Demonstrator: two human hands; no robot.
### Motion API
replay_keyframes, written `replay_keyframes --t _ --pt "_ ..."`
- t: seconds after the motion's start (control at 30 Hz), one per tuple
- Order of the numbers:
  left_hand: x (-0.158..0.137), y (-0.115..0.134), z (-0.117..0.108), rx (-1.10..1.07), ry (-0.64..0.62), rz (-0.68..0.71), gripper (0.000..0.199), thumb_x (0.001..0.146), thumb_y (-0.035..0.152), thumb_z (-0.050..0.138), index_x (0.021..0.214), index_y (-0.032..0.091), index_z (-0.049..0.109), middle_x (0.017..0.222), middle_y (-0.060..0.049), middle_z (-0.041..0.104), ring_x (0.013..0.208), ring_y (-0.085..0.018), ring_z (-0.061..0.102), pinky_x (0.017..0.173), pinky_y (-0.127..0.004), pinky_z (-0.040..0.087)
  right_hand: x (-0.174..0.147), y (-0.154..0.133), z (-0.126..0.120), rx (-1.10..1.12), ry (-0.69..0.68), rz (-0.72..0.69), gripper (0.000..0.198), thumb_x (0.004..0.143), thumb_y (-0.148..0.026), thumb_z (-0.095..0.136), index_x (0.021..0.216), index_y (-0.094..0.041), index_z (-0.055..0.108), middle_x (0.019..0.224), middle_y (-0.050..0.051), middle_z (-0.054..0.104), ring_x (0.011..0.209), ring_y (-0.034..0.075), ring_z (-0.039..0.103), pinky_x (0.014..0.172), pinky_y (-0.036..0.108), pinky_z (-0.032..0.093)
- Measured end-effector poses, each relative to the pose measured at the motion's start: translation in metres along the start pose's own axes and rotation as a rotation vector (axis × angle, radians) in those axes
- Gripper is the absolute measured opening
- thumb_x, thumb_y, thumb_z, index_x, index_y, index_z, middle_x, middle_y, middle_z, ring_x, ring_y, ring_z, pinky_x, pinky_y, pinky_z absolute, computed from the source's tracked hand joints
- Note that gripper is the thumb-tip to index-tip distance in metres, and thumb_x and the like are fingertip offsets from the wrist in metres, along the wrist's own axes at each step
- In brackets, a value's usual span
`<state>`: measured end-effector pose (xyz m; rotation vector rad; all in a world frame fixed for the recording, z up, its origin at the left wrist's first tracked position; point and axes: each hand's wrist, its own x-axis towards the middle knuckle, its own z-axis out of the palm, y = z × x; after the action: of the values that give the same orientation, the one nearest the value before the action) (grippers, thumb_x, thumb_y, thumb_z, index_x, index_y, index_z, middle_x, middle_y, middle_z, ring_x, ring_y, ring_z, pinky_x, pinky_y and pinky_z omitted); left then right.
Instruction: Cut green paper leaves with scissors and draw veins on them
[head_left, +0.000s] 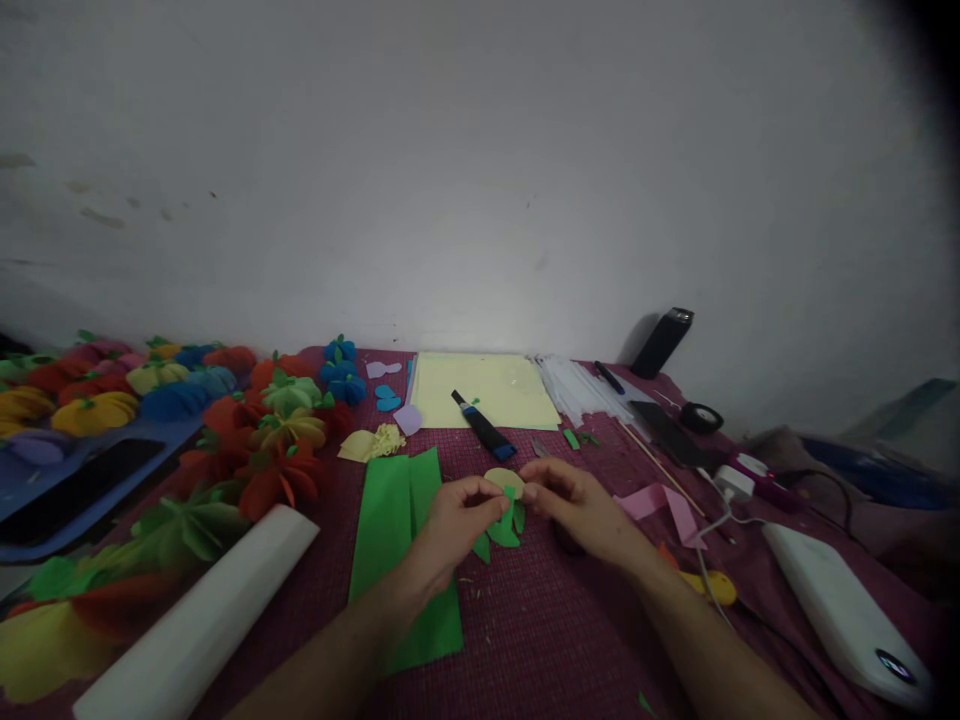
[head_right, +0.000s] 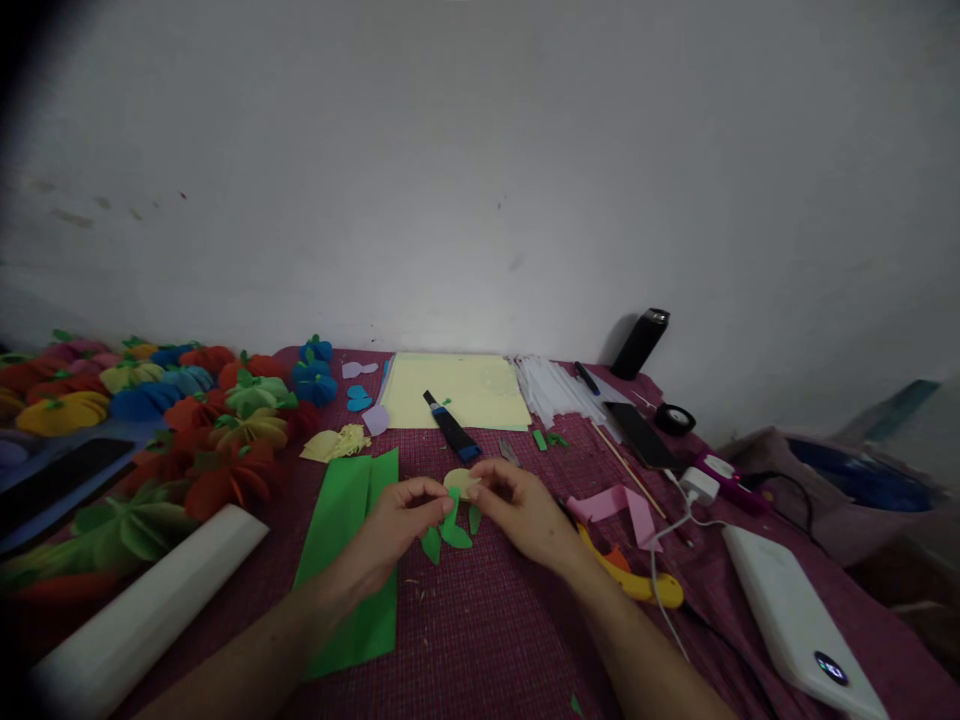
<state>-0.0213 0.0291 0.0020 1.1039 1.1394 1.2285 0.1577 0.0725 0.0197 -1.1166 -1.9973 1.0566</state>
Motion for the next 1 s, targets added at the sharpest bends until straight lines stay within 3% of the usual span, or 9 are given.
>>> replay_keyframes --t 0.07,0.13,0.3,0.43,0.7,0.9,1.0 --pt "0.001 0.002 -0.003 -0.039 0.069 0.000 0.016 0.065 0.032 0.069 0.064 0.018 0.063 0.058 0.003 0.048 0.052 -0.010 0.040 0.049 -0.023 0.028 0.000 0.004 -0.016 -0.339 0.103 0.052 0.024 0.083 -0.037 0.054 0.100 -0.020 0.055 0.078 0.002 0.065 0.073 0.018 0.060 0.063 0.027 0.040" --pt "0.003 0.003 -0.007 -0.085 0.124 0.001 0.017 0.064 0.033 0.070 0.067 0.017 0.064 0.058 0.002 0.049 0.051 -0.010 0.039 0.048 -0.024 0.028 -0.001 0.007 -0.029 -0.653 0.100 0.184 0.022 0.081 -0.034 0.056 0.098 -0.020 0.056 0.079 0.004 0.067 0.074 0.022 0.062 0.061 0.028 0.038" --pt "0.004 0.007 -0.012 -0.136 0.160 0.024 0.019 0.066 0.034 0.070 0.065 0.017 0.064 0.056 0.002 0.048 0.049 -0.010 0.038 0.047 -0.024 0.027 -0.007 0.009 -0.029 -0.965 -0.035 0.291 0.028 0.075 -0.033 0.064 0.099 -0.019 0.057 0.091 0.009 0.069 0.084 0.027 0.065 0.063 0.030 0.038" --pt "0.005 0.008 -0.013 -0.169 0.170 0.021 0.023 0.066 0.037 0.072 0.067 0.016 0.063 0.057 0.003 0.048 0.052 -0.010 0.039 0.047 -0.022 0.028 -0.012 0.007 -0.021 -1.064 0.001 0.281 0.039 0.071 -0.033 0.067 0.105 -0.017 0.056 0.100 0.012 0.065 0.094 0.031 0.063 0.070 0.033 0.041" --pt "0.007 0.005 -0.015 -0.224 0.185 0.039 0.026 0.065 0.039 0.074 0.069 0.016 0.062 0.055 0.006 0.044 0.050 -0.008 0.034 0.045 -0.021 0.026 -0.016 0.009 -0.017 -1.093 -0.029 0.311 0.049 0.072 -0.030 0.065 0.117 -0.016 0.053 0.097 0.015 0.068 0.088 0.032 0.067 0.065 0.034 0.044" --pt "0.005 0.008 -0.015 -0.232 0.188 0.042 0.025 0.065 0.037 0.073 0.070 0.016 0.062 0.057 0.005 0.046 0.051 -0.008 0.036 0.046 -0.021 0.027 -0.013 0.010 -0.011 -1.085 -0.057 0.318 0.044 0.075 -0.027 0.058 0.117 -0.014 0.056 0.091 0.016 0.072 0.085 0.034 0.068 0.066 0.036 0.045" --pt "0.004 0.010 -0.014 -0.266 0.195 0.038 0.025 0.064 0.036 0.074 0.070 0.016 0.061 0.058 0.005 0.046 0.051 -0.008 0.036 0.046 -0.021 0.027 -0.013 0.006 -0.021 -1.065 -0.032 0.353 0.036 0.078 -0.032 0.054 0.109 -0.015 0.062 0.088 0.016 0.073 0.083 0.035 0.069 0.063 0.037 0.045"
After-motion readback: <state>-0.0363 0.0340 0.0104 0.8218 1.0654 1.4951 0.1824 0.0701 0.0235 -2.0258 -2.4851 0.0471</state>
